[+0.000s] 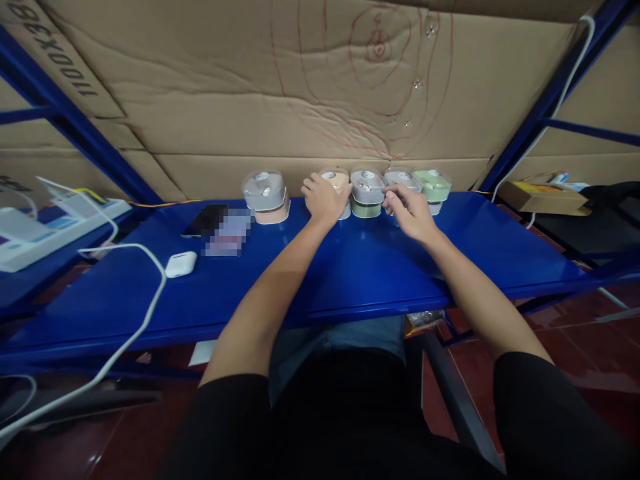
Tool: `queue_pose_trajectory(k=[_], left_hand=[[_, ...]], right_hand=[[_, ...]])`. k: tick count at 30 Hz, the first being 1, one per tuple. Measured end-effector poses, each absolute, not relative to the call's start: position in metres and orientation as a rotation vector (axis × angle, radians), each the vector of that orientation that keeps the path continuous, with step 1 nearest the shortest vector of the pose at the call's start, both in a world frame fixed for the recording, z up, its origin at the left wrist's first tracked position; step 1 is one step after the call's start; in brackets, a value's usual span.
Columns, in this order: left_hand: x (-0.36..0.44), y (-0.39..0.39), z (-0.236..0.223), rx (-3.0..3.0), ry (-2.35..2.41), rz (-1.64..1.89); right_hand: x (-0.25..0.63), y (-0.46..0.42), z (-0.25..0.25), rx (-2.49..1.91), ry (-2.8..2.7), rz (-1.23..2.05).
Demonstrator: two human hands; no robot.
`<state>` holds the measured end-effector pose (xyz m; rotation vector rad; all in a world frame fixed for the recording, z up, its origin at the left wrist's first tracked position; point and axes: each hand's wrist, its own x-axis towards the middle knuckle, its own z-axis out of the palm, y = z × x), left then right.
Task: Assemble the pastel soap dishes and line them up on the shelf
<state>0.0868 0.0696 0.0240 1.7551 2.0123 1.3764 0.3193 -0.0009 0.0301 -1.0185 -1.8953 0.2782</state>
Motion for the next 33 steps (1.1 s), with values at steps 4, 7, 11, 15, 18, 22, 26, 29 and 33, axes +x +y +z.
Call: queue_pose_trajectory(k=[4, 7, 11, 15, 18, 22, 26, 29, 33], left_hand=[[0.084, 0.075, 0.017, 1.86, 1.824, 1.415], [0.07, 0.066, 0.027, 1.896, 1.851, 1.329], [0.033, 0.039, 0.054, 2.015, 1.944, 1.259], [-0.016, 0.025, 0.071, 2.029, 2.147, 1.193], [-0.044, 0.029, 0.067, 1.866, 2.369, 0.987], [-0.061, 0.033, 0.055, 1.787, 2.452, 0.873], [-0.065, 0.027, 0.053, 1.846, 2.3, 1.066], [-0.064, 0.016, 0.058, 1.934, 2.144, 1.253], [-0.05, -0.012, 0.061, 2.342, 1.69, 1.296]], right_hand=[[0.318, -0.003, 0.032, -1.03, -1.912, 0.278], [0.318, -0.004, 0.032, -1.029, -1.914, 0.281], [0.319, -0.003, 0.031, -1.025, -1.911, 0.293], [0.318, -0.004, 0.031, -1.035, -1.934, 0.283], [0.318, -0.004, 0.031, -1.045, -1.941, 0.267], [0.318, -0.003, 0.03, -1.049, -1.933, 0.279], [0.319, -0.002, 0.028, -1.033, -1.9, 0.281], [0.319, -0.003, 0.029, -1.027, -1.889, 0.293], [0.318, -0.006, 0.031, -0.98, -1.926, 0.284]])
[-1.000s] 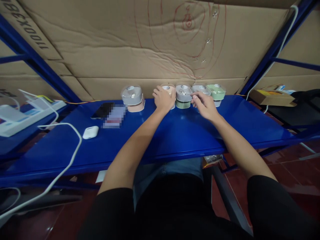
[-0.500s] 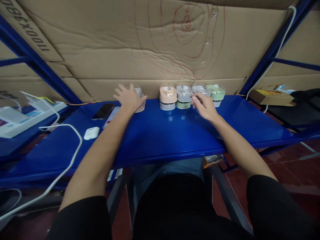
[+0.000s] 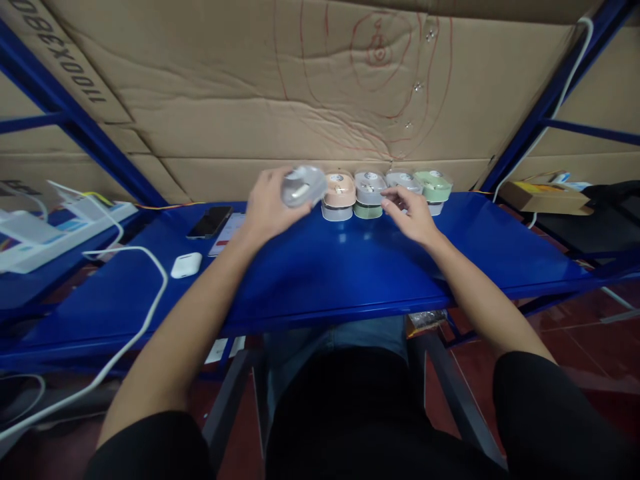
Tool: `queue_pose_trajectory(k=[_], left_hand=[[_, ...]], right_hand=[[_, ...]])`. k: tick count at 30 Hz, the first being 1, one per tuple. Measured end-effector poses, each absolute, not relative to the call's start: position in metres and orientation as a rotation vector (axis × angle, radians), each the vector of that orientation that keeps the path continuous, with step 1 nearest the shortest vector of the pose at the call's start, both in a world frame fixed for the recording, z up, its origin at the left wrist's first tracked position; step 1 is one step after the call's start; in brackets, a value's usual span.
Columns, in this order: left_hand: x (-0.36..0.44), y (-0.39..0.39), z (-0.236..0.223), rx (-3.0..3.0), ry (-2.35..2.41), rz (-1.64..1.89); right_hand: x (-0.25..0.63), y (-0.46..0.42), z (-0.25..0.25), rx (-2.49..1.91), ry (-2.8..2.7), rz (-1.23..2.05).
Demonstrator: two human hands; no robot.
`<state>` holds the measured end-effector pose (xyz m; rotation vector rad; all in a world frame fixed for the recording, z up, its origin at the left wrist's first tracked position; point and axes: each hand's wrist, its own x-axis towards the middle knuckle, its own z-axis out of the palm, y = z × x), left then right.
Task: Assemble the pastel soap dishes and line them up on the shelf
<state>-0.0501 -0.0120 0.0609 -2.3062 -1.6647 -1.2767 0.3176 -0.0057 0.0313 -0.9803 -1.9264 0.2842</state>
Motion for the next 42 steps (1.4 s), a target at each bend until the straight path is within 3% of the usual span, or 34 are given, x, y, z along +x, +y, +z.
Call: queue_pose_trajectory(k=[5, 11, 18, 24, 28, 33, 38, 42], left_hand=[[-0.017, -0.047, 0.035, -3.031, -1.201, -0.972], [0.007, -0.055, -0.003, -3.249, -1.173, -1.048], [-0.002, -0.05, -0.007, -3.218, -1.289, -1.142], [-0.014, -0.051, 0.003, -3.242, -1.204, -0.938], [-0.013, -0.055, 0.007, -3.284, -1.147, -0.825], [-0.01, -0.053, 0.003, -3.257, -1.144, -0.947], [-0.019, -0.041, 0.006, -3.073, -1.349, -1.066], [-0.038, -0.032, 0.014, -2.887, -1.581, -0.912]], right_hand=[[0.308, -0.015, 0.029, -0.752, -2.206, 0.38], [0.29, -0.023, 0.011, -0.69, -2.495, 0.509], [0.292, -0.027, 0.02, -0.8, -2.479, 0.474], [0.346, 0.002, 0.035, -1.099, -2.379, 0.412], [0.38, 0.033, 0.022, -1.244, -2.394, 0.293], [0.39, 0.048, 0.007, -1.16, -2.458, 0.242], [0.381, 0.032, 0.02, -1.496, -2.525, 0.378], [0.373, 0.02, 0.031, -1.644, -2.535, 0.395]])
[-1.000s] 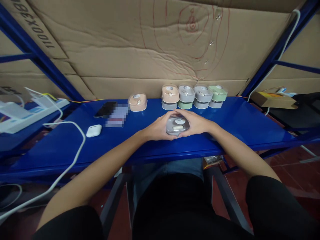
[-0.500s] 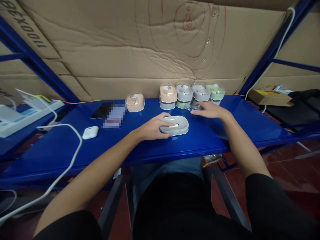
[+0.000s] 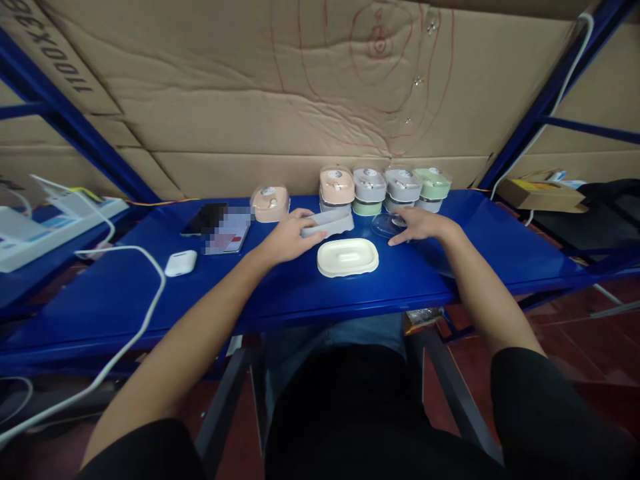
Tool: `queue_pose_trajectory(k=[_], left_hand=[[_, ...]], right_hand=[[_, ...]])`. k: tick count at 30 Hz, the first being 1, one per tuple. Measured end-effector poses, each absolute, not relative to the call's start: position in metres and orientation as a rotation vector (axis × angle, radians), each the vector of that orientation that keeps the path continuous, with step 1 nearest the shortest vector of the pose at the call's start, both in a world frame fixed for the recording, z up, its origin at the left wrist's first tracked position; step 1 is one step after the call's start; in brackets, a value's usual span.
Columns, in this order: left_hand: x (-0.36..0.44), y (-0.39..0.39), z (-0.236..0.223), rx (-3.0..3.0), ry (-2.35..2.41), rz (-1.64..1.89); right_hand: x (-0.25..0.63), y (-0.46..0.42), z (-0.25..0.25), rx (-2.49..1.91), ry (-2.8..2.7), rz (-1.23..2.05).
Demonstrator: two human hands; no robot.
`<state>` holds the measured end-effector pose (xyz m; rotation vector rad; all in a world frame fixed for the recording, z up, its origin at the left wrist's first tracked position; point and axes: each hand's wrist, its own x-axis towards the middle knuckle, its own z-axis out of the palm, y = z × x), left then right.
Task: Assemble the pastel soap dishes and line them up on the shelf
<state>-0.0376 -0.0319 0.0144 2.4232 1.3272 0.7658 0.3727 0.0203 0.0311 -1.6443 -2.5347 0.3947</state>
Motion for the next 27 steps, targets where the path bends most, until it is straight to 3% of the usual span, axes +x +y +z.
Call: queue_pose_trajectory(k=[10, 18, 27], left_hand=[[-0.062, -0.02, 0.02, 2.513, 1.446, 0.373], [-0.039, -0.049, 0.034, 2.528, 1.126, 0.858], [-0.007, -0.065, 0.012, 2.6, 0.938, 0.544]], right_hand=[[0.369, 0.018, 0.031, -1.635, -2.525, 0.385], [0.364, 0.016, 0.033, -1.596, -2.531, 0.348], [0.363, 0.014, 0.034, -1.649, -2.518, 0.34]])
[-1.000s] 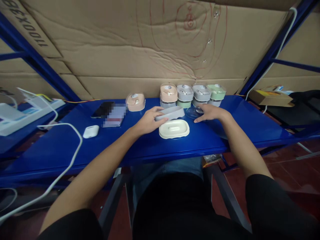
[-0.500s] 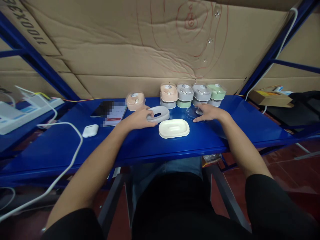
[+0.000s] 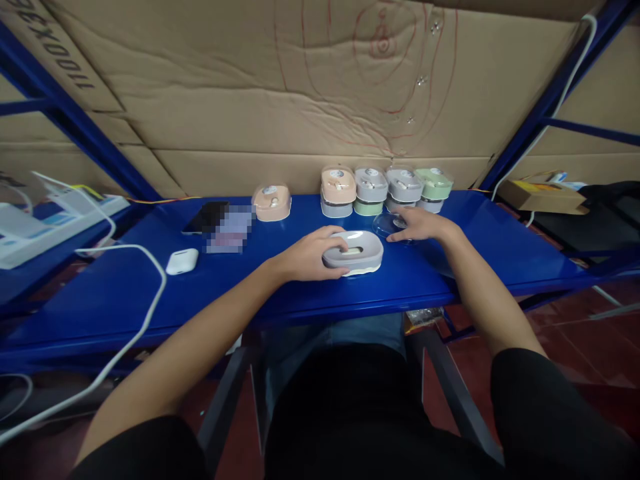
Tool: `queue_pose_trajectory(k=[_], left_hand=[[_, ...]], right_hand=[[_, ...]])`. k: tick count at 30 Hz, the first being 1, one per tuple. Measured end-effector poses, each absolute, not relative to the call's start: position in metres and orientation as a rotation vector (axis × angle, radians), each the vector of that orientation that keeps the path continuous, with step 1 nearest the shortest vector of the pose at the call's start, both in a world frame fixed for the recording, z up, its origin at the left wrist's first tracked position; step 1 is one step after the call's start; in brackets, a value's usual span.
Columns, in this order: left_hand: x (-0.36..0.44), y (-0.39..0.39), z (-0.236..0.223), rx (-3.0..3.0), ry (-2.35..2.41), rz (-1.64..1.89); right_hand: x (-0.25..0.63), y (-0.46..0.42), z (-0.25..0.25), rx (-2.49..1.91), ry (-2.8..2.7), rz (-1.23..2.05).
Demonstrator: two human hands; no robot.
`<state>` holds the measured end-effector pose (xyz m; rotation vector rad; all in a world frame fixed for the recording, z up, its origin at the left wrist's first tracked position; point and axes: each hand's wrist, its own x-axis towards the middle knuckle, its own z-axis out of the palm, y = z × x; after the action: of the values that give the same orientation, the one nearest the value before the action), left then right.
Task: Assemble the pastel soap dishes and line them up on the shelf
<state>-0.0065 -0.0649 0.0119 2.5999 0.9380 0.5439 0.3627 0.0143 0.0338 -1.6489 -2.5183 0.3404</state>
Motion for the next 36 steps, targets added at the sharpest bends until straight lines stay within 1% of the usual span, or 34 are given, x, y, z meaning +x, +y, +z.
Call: queue_pose_trajectory(k=[5, 8, 12, 16, 22, 30, 36], left_hand=[[-0.004, -0.071, 0.013, 2.657, 0.97, 0.448], [0.0, -0.074, 0.01, 2.613, 1.027, 0.461], [0.004, -0.065, -0.002, 2.358, 1.106, 0.581], [0.005, -0.052, -0.014, 2.197, 1.126, 0.734], [0.002, -0.046, -0.018, 2.174, 1.02, 0.825], [-0.004, -0.043, -0.013, 2.214, 1.121, 0.755], [-0.004, -0.042, -0.012, 2.232, 1.112, 0.735]], right_hand=[[0.363, 0.015, 0.033, -1.603, -2.485, 0.353], [0.36, 0.009, 0.039, -1.525, -2.411, 0.299], [0.344, -0.012, 0.05, -1.177, -2.379, 0.353], [0.313, -0.03, 0.046, -0.889, -2.492, 0.433], [0.286, -0.028, 0.025, -0.809, -2.593, 0.356], [0.285, -0.018, 0.017, -0.745, -2.603, 0.456], [0.283, -0.012, 0.016, -0.788, -2.611, 0.433]])
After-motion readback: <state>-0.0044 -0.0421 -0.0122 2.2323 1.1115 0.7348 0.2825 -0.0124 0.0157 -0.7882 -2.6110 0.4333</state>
